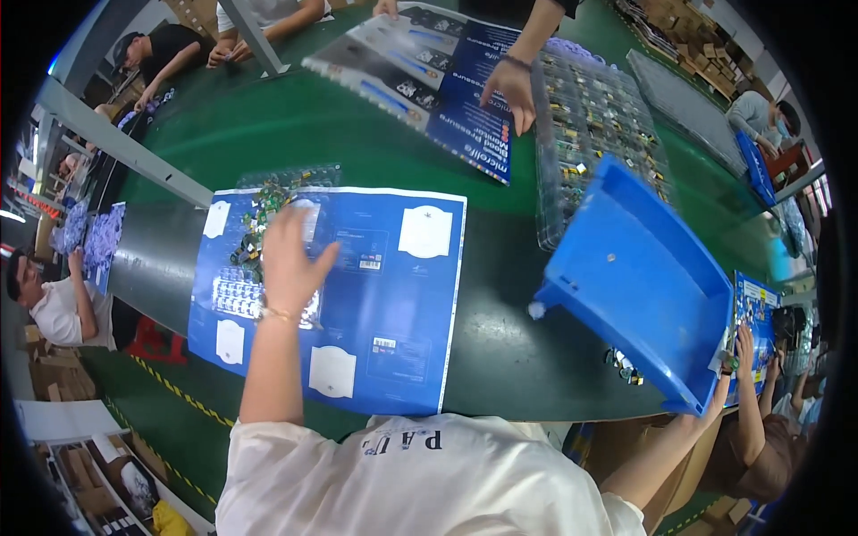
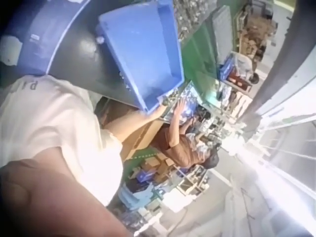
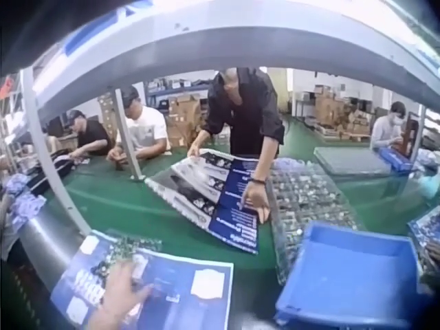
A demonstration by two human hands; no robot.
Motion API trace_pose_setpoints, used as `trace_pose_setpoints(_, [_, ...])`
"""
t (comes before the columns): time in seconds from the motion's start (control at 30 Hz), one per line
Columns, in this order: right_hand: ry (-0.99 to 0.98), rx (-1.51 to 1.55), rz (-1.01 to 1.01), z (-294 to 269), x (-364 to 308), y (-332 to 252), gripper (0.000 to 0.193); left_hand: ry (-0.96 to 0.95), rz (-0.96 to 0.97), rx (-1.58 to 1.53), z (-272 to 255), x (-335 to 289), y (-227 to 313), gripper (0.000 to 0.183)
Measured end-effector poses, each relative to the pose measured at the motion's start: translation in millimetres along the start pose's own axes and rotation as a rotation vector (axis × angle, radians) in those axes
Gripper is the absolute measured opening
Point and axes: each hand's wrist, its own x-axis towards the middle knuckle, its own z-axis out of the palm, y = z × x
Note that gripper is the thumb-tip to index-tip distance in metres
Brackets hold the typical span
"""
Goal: Assembling and inspecting small green circuit board components at a factory workbench.
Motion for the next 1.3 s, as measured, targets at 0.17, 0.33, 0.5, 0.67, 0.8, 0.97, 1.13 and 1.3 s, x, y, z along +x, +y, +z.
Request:
trace_pose_setpoints(0.17, [-0.158, 0.078, -0.101, -39, 10, 9, 0.043, -0.267, -0.383, 0.449, 3, -15, 2, 0.07])
trace_pose_setpoints(0.33, [-0.271, 0.236, -0.1, -62, 24, 25, 0.042, -0.053, -0.333, 0.477, 10, -35, -37, 0.049])
trace_pose_setpoints(0.5, [-0.281, 0.262, -0.131, -45, 33, 35, 0.034, 0.003, -0.281, 0.5, -2, -53, -74, 0.045])
trace_pose_setpoints(0.67, [-0.144, 0.265, -0.156, -27, 44, 50, 0.029, -0.033, -0.383, 0.513, -9, -59, -71, 0.043])
trace_pose_setpoints(0.8, [-0.143, 0.272, -0.216, -10, 61, 62, 0.027, -0.053, -0.489, 0.586, -10, -67, -67, 0.043])
trace_pose_setpoints(0.97, [-0.171, 0.265, -0.23, 27, 75, 76, 0.024, -0.024, -0.492, 0.577, -16, -73, -65, 0.045])
trace_pose_setpoints(1.13, [-0.128, 0.276, -0.241, 35, 88, 88, 0.021, 0.085, -0.383, 0.544, -30, -76, -69, 0.045])
trace_pose_setpoints(1.3, [-0.082, 0.225, -0.233, 48, 90, 91, 0.021, 0.277, -0.405, 0.543, -85, -142, -184, 0.043])
